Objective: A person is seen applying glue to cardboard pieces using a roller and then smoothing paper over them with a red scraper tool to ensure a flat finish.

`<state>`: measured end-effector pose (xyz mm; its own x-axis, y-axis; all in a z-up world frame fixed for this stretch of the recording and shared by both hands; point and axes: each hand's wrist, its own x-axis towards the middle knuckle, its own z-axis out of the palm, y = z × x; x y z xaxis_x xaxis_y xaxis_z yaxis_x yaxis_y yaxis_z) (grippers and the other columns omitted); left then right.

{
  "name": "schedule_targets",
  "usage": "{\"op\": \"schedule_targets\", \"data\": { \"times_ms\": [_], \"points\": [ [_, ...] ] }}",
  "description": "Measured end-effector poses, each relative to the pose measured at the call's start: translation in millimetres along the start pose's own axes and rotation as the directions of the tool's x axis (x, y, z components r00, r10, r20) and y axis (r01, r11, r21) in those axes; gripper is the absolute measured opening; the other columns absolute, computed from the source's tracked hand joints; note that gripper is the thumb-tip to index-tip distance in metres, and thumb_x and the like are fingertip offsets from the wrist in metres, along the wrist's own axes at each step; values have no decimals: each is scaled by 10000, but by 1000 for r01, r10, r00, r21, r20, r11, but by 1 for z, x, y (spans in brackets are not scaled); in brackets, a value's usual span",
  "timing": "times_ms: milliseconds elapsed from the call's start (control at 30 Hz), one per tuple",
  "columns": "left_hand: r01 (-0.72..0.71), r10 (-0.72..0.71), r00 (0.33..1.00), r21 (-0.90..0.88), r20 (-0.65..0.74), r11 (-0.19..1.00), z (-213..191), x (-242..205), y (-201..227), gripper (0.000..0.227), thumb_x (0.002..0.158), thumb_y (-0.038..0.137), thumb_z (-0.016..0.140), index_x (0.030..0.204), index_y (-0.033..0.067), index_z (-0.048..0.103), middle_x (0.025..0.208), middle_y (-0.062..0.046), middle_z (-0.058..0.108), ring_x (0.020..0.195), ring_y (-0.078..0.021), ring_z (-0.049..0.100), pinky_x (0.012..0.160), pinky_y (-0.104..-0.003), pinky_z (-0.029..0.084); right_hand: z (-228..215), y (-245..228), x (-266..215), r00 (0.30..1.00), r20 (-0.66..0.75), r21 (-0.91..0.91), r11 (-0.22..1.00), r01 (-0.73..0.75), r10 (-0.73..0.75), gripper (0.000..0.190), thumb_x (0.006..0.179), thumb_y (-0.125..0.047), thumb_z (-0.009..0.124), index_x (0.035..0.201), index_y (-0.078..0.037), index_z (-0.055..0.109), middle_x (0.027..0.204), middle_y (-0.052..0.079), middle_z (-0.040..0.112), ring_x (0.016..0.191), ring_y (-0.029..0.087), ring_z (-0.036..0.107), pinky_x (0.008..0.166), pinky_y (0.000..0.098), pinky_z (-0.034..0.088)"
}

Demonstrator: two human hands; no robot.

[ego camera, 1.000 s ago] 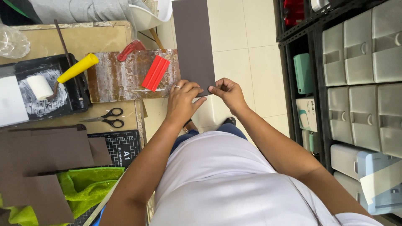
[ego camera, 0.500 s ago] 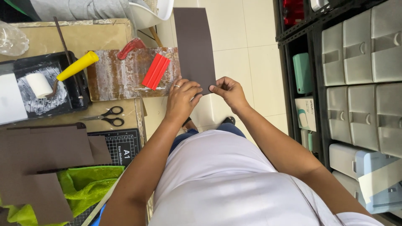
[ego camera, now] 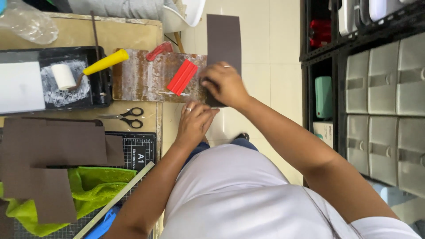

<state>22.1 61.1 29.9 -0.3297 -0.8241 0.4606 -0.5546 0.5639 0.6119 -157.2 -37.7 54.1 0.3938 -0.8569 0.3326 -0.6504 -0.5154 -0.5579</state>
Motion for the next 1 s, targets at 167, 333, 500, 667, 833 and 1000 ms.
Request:
{"op": "schedule_targets", "data": {
  "times_ms": [167,333,500,667,833,1000],
  "points": [
    [260,-268,963,-170,-25,950,-8,-42,2,43,959,240,754,980,234,791,795,63,724,774,-193,683,773,-325,534,50,3,48,923,255,-96,942,322,-290,459,919,-174,780,1359,-115,665,1381,153,639,1334,397,533,1105,594,416],
    [796,-745,596,-340,298,501,-6,-55,12,176,1070,197,568,1130,159,729,860,-65,786,784,-183,714,770,-338,563,69,33,68,882,387,-162,921,354,-270,477,790,-407,869,1149,-151,688,1053,30,522,1110,278,519,989,437,488],
    [803,-724,549,-503,418,318,49,-64,15,341,963,13,595,1279,110,679,1216,-137,744,1060,-262,728,918,-393,562,61,42,64,890,252,-145,895,422,-379,242,991,-371,650,1113,-167,609,971,27,544,979,276,580,840,419,483],
    [552,-805,556,-816,208,170,125,-51,38,501,923,-126,564,1412,-21,528,1380,-302,597,1211,-392,653,1045,-476,515,-7,84,33,951,161,-62,959,278,-265,191,952,-229,723,1094,-159,616,924,51,570,892,322,638,766,458,522],
    [265,-956,292,-959,-15,97,159,-24,66,522,885,-98,619,1397,-22,554,1313,-193,636,1205,-294,658,1040,-402,529,-28,147,9,935,305,-304,912,274,-179,115,959,-259,712,1017,-181,650,911,-8,567,883,266,617,750,425,490],
    [138,-987,126,-984,-97,114,168,6,95,554,882,-92,590,1421,24,544,1275,-108,586,1222,-232,622,1069,-368,496,-34,103,5,910,313,-258,898,356,-271,312,996,-156,616,1292,-62,588,998,180,614,922,411,617,782,515,481]
  ]
}}
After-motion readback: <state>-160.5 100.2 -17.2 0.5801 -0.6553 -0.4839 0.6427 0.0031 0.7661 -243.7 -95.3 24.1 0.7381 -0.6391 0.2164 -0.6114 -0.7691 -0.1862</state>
